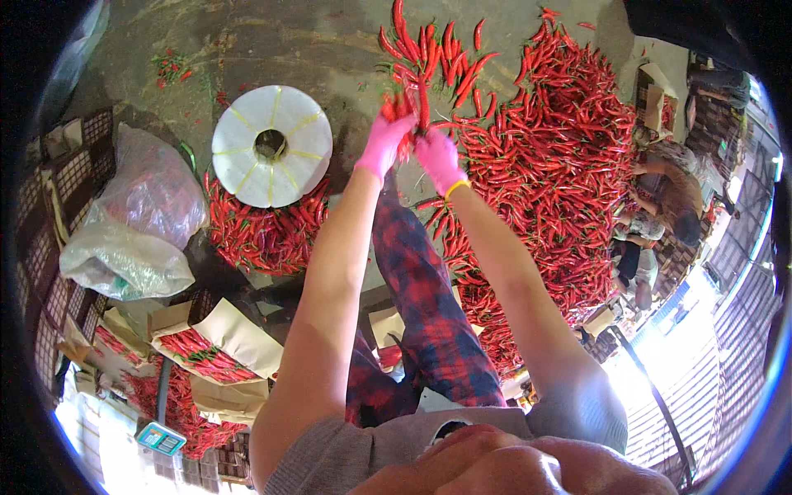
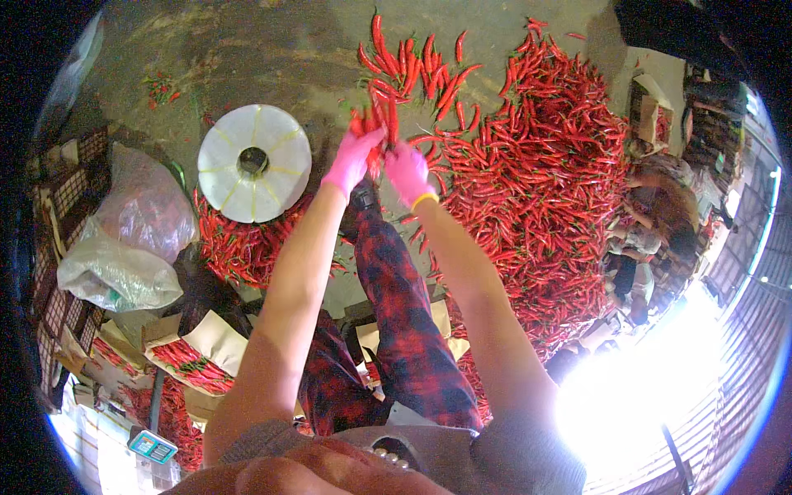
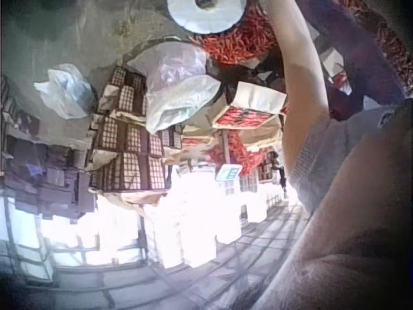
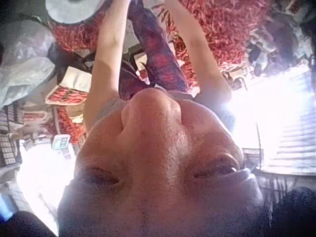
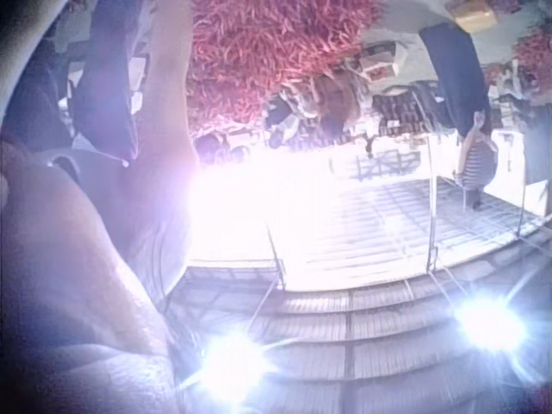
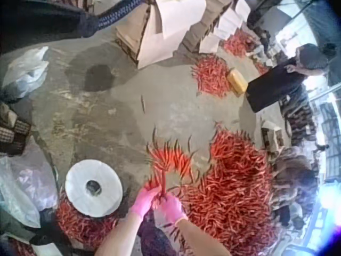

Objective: The person sorts red peppers by hand, places them into a cardboard box, folds paper liners over the contents, and carries the box to a scale.

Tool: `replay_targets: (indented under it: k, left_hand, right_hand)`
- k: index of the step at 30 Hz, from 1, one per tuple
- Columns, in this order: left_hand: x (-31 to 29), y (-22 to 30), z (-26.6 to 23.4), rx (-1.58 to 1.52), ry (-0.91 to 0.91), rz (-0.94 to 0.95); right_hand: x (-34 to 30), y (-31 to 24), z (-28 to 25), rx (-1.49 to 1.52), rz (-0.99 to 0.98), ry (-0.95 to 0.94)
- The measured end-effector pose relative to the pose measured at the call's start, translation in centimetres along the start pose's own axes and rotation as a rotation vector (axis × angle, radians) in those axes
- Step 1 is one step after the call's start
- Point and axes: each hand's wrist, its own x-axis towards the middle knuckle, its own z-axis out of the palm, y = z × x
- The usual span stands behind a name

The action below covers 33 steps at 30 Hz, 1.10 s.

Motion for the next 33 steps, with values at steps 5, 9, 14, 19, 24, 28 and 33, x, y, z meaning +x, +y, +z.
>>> replay_targets:
  k: [5,9,14,19,24,28,33]
  left_hand:
    - [4.6,1.6,6.1,0.644,0.196,-0.197]
    - [-4.5,-0.2,0.3,0.623,0.128,-0.215]
    - [-21.5,-7.6,-13.0,0.271,0.429,-0.221]
    - [-39.2,-7.2,-30.4,-0.064,0.703,-0.070]
    - [-58.3,-6.8,-40.0,-0.163,1.104,0.251]
    - [-67.0,-12.3,-46.9,-0.524,1.397,0.511]
    - [-71.6,-15.2,-49.4,-0.747,1.526,0.647]
  right_hand:
    - [11.4,6.4,-6.6,-0.015,0.147,0.093]
    - [8.1,6.6,-8.3,0.246,0.181,0.004]
    - [2.2,22.3,-3.5,-1.407,-0.447,-0.416]
    - [-7.7,12.7,7.8,-1.622,-0.978,-0.710]
    - [-22.6,-11.1,22.8,-0.343,-0.366,-0.841]
    - [-33.0,-23.6,35.6,-0.571,-1.066,-0.878]
    - [-50.3,-37.5,49.6,-0.223,-1.815,-0.766]
